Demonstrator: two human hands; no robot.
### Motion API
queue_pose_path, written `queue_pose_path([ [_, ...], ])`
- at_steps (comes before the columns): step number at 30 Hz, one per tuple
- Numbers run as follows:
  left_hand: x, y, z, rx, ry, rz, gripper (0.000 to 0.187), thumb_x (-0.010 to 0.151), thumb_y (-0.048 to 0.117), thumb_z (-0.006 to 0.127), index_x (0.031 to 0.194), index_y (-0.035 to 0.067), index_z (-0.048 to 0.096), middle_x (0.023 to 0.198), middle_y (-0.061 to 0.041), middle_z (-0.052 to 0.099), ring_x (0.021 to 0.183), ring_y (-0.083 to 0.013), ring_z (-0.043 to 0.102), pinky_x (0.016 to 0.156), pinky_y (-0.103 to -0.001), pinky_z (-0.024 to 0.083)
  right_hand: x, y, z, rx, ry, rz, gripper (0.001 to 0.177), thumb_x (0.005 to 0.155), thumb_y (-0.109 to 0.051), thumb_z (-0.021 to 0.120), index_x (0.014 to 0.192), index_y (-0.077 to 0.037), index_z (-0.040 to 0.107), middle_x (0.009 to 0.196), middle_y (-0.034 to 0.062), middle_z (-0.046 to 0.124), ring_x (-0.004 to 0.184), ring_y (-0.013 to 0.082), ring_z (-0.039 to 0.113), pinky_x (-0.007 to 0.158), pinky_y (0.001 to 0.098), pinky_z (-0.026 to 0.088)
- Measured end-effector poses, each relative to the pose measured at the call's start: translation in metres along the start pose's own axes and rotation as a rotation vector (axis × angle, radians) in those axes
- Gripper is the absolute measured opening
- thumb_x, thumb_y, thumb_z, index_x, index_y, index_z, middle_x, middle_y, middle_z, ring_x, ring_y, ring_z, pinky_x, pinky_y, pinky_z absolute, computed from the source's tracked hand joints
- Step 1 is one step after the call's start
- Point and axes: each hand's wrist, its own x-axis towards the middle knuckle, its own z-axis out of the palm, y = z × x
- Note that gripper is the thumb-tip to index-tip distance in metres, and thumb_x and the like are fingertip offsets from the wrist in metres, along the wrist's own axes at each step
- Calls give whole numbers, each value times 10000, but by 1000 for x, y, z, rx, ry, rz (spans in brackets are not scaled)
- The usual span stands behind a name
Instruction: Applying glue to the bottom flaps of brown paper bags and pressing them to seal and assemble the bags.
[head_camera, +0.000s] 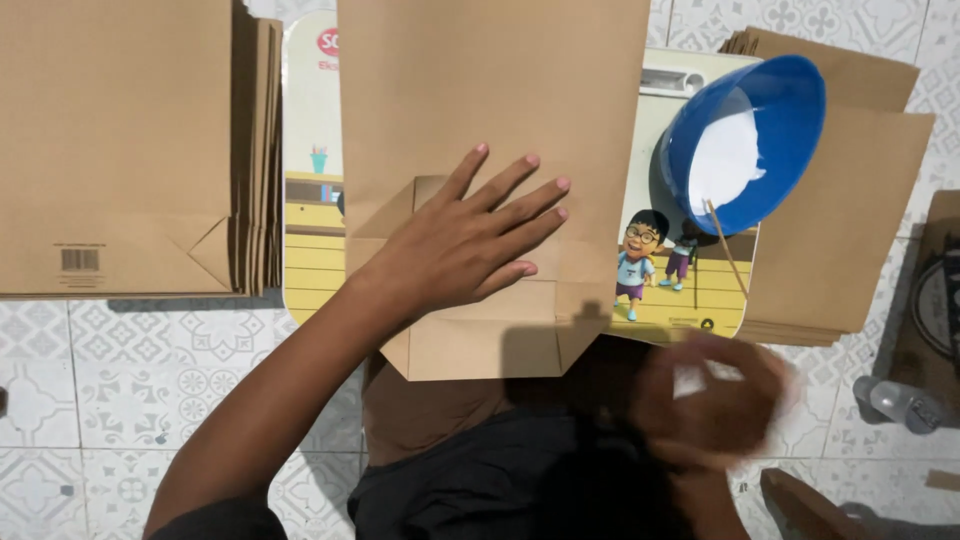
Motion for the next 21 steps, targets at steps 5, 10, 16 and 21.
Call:
queue_pose_path([
  [5, 4, 0, 1, 18, -16, 8, 558, 1063, 483, 469, 1491, 130, 528, 1618, -49, 440, 1529, -295, 282, 1236, -576, 141, 64, 9, -38, -367, -147, -57, 401, 924, 274, 627, 1316, 192, 647, 1161, 289, 531, 996, 365, 553, 847, 435, 526],
  [10, 9, -1, 1, 5, -40, -3, 556, 1042, 472, 461, 1492, 150, 515, 1610, -70, 438, 1509, -318, 312, 1220, -602, 173, 78, 33, -32, -213, -442, 44, 530, 919, 203, 801, 1428, 172, 658, 1153, 314, 656, 919, 341, 674, 757, 371, 599],
  [16, 6, -2, 0, -24, -22, -18, 532, 1052, 469, 466, 1477, 154, 530, 1612, -75, 432, 1514, -303, 307, 1225, -595, 177, 80, 44, -8, -33, -397, 70, 388, 934, 177, 870, 1297, 92, 763, 1083, 206, 641, 778, 208, 507, 666, 316, 408],
  [21, 6, -1, -2, -38, -18, -24, 516, 1033, 458, 484, 1449, 160, 542, 1584, -61, 471, 1507, -297, 325, 1223, -582, 183, 89, 63, -7, -45, -252, -26, 210, 1046, 280, 868, 1179, 134, 797, 1156, 285, 706, 875, 270, 579, 701, 345, 461],
])
